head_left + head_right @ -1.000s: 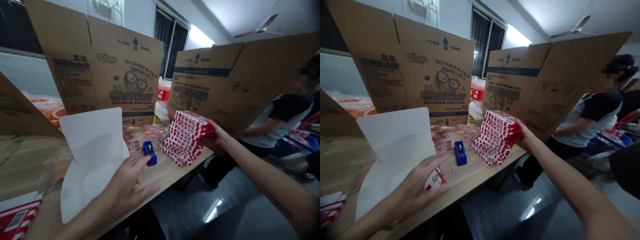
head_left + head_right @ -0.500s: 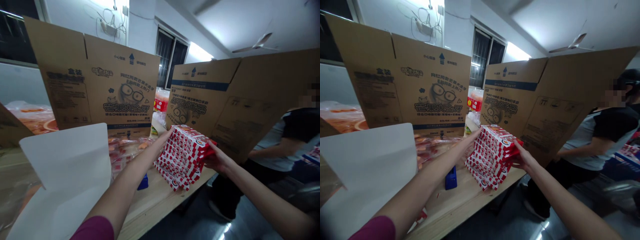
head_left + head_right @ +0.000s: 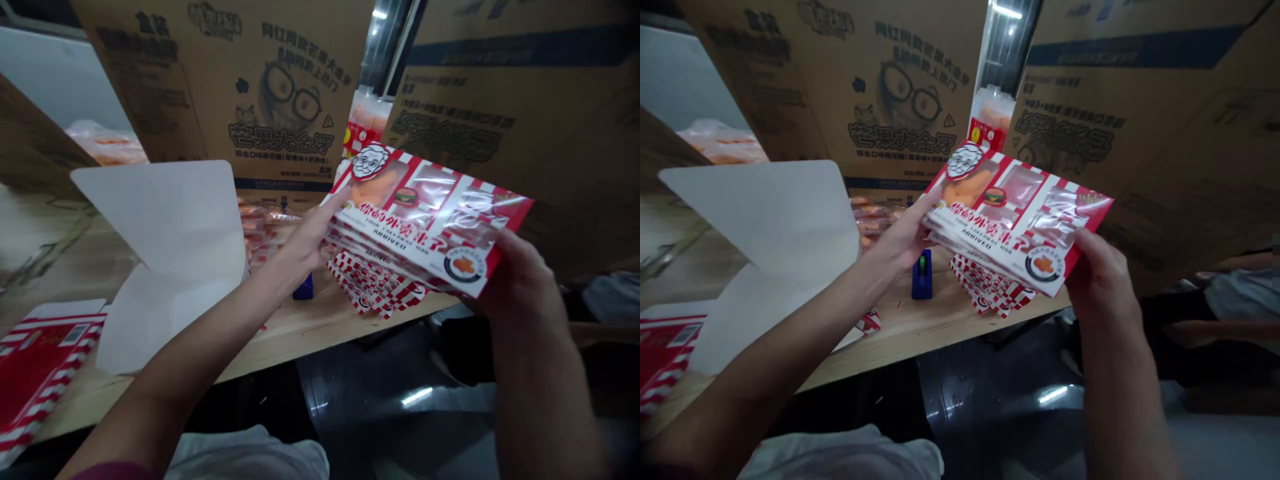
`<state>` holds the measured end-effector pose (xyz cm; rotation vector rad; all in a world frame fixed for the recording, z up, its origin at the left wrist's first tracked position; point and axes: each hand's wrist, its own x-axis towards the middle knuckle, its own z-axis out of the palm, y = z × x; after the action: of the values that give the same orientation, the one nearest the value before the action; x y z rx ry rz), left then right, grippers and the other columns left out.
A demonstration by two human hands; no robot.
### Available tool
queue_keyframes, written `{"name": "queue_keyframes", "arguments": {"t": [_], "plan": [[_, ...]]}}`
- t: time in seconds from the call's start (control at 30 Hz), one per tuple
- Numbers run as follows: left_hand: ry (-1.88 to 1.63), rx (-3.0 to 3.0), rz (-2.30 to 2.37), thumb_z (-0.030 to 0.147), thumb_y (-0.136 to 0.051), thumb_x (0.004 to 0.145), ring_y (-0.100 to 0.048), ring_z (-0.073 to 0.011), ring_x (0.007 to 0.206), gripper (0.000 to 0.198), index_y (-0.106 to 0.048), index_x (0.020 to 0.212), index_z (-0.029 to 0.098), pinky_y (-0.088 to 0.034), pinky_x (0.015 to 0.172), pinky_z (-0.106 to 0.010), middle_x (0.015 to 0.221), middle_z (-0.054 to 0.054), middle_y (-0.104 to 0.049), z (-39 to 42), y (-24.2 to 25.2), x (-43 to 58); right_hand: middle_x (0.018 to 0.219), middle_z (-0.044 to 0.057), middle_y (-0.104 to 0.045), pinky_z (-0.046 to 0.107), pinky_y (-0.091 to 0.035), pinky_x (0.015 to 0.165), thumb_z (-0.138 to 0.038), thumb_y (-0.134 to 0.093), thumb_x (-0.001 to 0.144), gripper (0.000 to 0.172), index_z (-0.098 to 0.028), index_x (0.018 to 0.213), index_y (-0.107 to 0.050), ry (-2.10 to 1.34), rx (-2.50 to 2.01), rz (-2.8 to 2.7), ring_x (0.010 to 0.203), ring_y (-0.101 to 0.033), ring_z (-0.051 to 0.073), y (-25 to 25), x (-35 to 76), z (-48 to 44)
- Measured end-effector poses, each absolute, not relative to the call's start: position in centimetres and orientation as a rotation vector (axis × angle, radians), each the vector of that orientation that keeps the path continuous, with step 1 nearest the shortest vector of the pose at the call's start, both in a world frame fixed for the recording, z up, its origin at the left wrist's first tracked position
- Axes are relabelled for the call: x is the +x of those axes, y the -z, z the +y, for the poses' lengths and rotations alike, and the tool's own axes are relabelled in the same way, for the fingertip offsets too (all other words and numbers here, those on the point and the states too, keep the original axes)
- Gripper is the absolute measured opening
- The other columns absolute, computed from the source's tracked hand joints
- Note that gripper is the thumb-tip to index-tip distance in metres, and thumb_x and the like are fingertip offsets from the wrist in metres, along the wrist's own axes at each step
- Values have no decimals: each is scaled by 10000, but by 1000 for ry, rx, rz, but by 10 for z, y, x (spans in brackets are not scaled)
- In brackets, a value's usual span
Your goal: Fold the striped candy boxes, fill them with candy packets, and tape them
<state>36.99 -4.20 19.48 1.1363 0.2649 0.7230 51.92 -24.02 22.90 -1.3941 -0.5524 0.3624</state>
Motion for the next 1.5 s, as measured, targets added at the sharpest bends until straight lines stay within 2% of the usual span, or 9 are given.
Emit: {"name": "queue_keyframes", "arguments": {"t": [0.1, 0.23, 0.37, 0.53, 0.7, 0.83, 0.97, 1.1, 1.5], "plan": [[-811, 1028, 473, 323, -745, 708, -631, -301, 1049, 489, -619, 1119, 91, -468, 961, -495, 1103, -109, -686, -78, -166, 293, 925, 66, -719, 438, -573, 662, -390, -701, 612, 295, -257, 875, -679, -498, -1407, -603, 837, -687, 321, -199, 499, -242], [-604, 948, 513, 204, -831, 587, -610, -340, 1115, 749, -533, 1273, 159, -477, 987, -478, 1214, -130, -650, -118, -98, 232, 953, 85, -729, 426, -561, 702, -290, -760, 470, 502, -214, 958, -672, -790, -1382, -676, 885, -686, 330, -131, 500, -235], [-592, 993, 555, 296, -840, 602, -556, -352, 1196, 871, -431, 1367, 212, -471, 999, -474, 1322, -130, -583, -126, -37, 225, 1203, 89, -665, 454, -509, 898, -231, -766, 466, 696, -219, 1149, -637, -1021, -1250, -735, 1113, -609, 326, -59, 511, -223], [-713, 1187, 707, 362, -814, 648, -531, -322, 1229, 868, -389, 1387, 197, -403, 1063, -469, 1367, -151, -537, -116, 2, 247, 1325, 76, -588, 449, -461, 978, -179, -776, 486, 769, -247, 1230, -594, -1136, -1136, -766, 1182, -572, 292, -11, 520, -216], [-777, 1258, 656, 504, -637, 792, -371, -281, 1370, 787, -312, 1444, 206, -287, 1145, -427, 1510, -133, -356, -109, 20, 248, 1300, 81, -609, 449, -471, 972, -190, -788, 503, 744, -242, 1223, -606, -1068, -1209, -701, 1164, -586, 290, -1, 527, -213], [-796, 1286, 548, 558, -802, 573, -157, -315, 1450, 1146, -199, 1492, 232, -229, 1172, -407, 1588, -112, -155, -116, 34, 236, 1274, 77, -628, 439, -477, 966, -197, -781, 537, 671, -238, 1189, -629, -1090, -1244, -630, 1148, -600, 287, -3, 528, -208], [-736, 1392, 616, 545, -857, 485, -243, -386, 1409, 1367, -8, 1511, 237, -294, 1121, -523, 1560, -159, -200, -132, 46, 236, 1270, 65, -633, 453, -475, 970, -206, -775, 546, 665, -257, 1193, -629, -1101, -1253, -614, 1160, -593, 303, -4, 526, -205], [-775, 1656, 687, 540, -789, 614, -233, -388, 1405, 1232, 1, 1508, 231, -236, 1124, -588, 1532, -169, -220, -137, 47, 241, 1321, 47, -596, 469, -442, 1011, -261, -768, 566, 662, -284, 1210, -618, -1071, -1217, -707, 1245, -522, 320, -2, 526, -213], [-938, 2469, 451, 425, -797, 647, -185, -427, 1408, 1252, 91, 1501, 199, -276, 1106, -608, 1518, -215, -181, -82, -15, 239, 1485, 42, -408, 481, -414, 1056, -315, -857, 491, 1083, -314, 1446, -346, -934, -1244, -880, 1373, -356, 333, -17, 540, -244]]}}
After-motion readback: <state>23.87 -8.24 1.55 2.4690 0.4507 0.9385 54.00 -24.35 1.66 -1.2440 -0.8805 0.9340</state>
